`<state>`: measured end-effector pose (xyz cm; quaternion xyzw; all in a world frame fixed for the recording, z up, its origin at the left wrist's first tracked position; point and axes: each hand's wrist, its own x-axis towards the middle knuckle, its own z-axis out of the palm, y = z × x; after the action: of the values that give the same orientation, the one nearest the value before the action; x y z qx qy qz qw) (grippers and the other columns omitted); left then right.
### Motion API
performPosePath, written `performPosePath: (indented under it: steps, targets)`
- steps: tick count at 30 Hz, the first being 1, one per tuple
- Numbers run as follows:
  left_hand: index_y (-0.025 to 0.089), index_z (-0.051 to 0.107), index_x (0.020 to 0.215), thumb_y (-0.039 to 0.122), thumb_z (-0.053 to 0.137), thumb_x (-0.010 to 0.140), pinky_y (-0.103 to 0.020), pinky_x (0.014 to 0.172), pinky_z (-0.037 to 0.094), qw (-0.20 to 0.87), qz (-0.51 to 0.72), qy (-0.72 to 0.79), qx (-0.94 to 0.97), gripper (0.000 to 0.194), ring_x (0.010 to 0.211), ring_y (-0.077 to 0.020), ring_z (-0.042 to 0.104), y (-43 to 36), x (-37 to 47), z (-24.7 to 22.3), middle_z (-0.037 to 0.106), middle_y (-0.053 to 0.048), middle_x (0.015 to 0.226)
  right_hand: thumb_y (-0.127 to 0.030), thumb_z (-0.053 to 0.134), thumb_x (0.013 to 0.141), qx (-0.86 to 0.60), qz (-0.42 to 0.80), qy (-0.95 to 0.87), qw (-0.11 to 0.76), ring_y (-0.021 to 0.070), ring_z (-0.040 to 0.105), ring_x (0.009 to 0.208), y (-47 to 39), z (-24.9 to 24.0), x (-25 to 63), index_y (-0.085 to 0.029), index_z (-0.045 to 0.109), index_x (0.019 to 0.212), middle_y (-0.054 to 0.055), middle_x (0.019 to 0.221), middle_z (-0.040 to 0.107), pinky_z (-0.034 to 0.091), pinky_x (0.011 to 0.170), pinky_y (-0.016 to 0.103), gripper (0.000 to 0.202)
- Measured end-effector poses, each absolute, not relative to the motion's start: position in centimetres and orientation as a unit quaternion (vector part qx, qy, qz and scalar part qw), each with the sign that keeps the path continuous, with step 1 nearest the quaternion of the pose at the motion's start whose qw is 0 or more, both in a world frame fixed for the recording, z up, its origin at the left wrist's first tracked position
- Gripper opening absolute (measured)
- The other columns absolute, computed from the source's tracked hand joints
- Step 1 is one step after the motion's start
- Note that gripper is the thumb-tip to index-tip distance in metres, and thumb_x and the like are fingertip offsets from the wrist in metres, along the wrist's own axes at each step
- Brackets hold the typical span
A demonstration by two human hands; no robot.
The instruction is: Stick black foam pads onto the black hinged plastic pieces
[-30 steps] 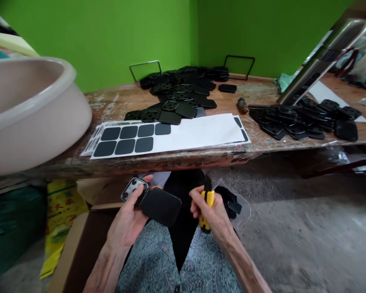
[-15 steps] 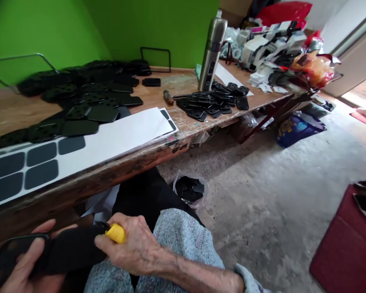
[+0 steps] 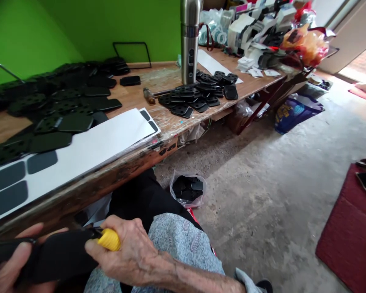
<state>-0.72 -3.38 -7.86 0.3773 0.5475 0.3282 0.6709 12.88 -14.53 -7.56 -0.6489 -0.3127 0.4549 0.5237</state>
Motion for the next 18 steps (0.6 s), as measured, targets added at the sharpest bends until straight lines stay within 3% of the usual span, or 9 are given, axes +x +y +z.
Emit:
performPosePath:
  steps: [4,10,12,14,16,18]
  targets:
    - [0.024,0.067,0.087,0.042,0.077,0.064,-0.018,0.058,0.054,0.692,0.37,0.541,0.302,0.031,0.065,-0.012,0.062,-5.0,1.5,-6.6,0.07,0.004,0.075,-0.04,0.058,0.083,-0.602,0.511,-0.24,0.565,0.0075,0.045,0.045,-15.2,-8.8,12.8,-0.021,0.053,0.079,-0.006,0.055,0.049,0.032,0.041,0.017,0.02]
    - [0.023,0.063,0.104,0.042,0.066,0.077,-0.023,0.063,0.05,0.731,0.402,0.488,0.258,0.033,0.071,-0.0133,0.062,-5.3,0.5,-6.9,0.067,-0.002,0.081,-0.051,0.056,0.083,-0.628,0.465,-0.171,0.6,0.0083,0.042,0.045,-14.5,-9.5,13.7,-0.019,0.054,0.072,-0.003,0.053,0.052,0.033,0.042,0.019,0.035]
    - [0.022,0.063,0.104,0.043,0.067,0.077,-0.023,0.064,0.05,0.727,0.416,0.484,0.255,0.034,0.071,-0.013,0.061,-5.4,0.0,-7.0,0.067,-0.002,0.082,-0.048,0.064,0.077,-0.637,0.448,-0.192,0.597,0.0101,0.048,0.051,-14.3,-8.8,13.5,-0.02,0.058,0.088,-0.002,0.066,0.058,0.038,0.046,0.021,0.031]
    - [0.021,0.065,0.102,0.042,0.068,0.076,-0.022,0.063,0.049,0.728,0.413,0.481,0.262,0.034,0.069,-0.0124,0.061,-5.6,-0.3,-7.1,0.066,-0.002,0.08,-0.04,0.072,0.071,-0.649,0.431,-0.27,0.566,0.0128,0.055,0.064,-14.0,-8.0,13.0,-0.023,0.057,0.104,-0.001,0.08,0.061,0.044,0.057,0.023,0.04]
    - [0.02,0.066,0.099,0.041,0.069,0.075,-0.021,0.061,0.048,0.733,0.396,0.48,0.276,0.032,0.068,-0.0121,0.06,-5.7,-0.6,-7.1,0.066,-0.002,0.076,-0.036,0.072,0.07,-0.67,0.408,-0.348,0.513,0.0144,0.056,0.07,-13.6,-7.9,12.5,-0.024,0.059,0.098,-0.001,0.08,0.061,0.044,0.063,0.024,0.033]
    - [0.019,0.068,0.097,0.04,0.07,0.074,-0.02,0.061,0.047,0.738,0.382,0.48,0.282,0.031,0.067,-0.0117,0.06,-5.6,-1.2,-7.2,0.066,-0.002,0.075,-0.041,0.065,0.077,-0.684,0.405,-0.348,0.497,0.0138,0.053,0.061,-13.1,-8.4,12.5,-0.021,0.059,0.077,-0.002,0.066,0.057,0.042,0.057,0.024,0.02]
